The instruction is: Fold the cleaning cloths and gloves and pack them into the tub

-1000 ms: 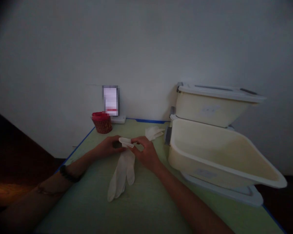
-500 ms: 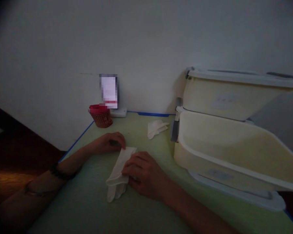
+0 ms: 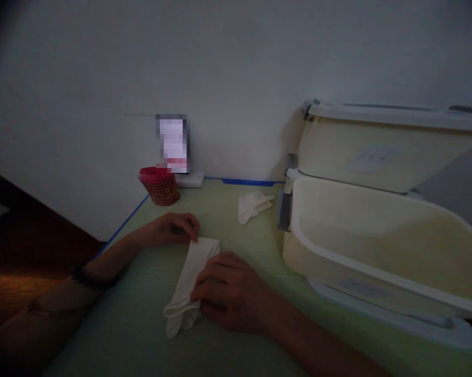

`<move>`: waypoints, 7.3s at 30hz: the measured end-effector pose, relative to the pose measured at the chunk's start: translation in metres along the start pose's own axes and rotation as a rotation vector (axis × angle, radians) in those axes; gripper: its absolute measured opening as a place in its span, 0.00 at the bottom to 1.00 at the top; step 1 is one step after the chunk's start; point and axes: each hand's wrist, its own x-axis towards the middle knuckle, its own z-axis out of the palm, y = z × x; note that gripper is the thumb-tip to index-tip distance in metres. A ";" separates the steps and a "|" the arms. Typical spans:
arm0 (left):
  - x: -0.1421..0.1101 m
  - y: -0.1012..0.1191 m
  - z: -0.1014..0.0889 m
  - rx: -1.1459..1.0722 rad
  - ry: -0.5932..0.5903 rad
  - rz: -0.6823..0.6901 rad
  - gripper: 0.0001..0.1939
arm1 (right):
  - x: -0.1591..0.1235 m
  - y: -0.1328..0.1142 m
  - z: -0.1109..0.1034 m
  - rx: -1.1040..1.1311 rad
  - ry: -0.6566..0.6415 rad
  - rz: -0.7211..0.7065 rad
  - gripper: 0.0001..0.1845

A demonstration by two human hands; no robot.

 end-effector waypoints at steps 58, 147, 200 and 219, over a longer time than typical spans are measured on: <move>-0.003 0.031 0.011 0.422 -0.042 -0.223 0.12 | -0.004 0.031 0.000 -0.136 0.024 0.498 0.17; 0.007 0.040 0.051 0.528 0.052 -0.274 0.06 | -0.003 0.004 -0.031 -0.193 0.005 0.161 0.06; 0.035 0.005 0.043 0.514 0.301 -0.114 0.11 | 0.024 0.009 -0.034 -0.268 0.377 0.370 0.07; 0.028 0.005 0.038 0.442 0.198 0.073 0.08 | 0.002 -0.021 -0.037 -0.438 -0.123 0.107 0.06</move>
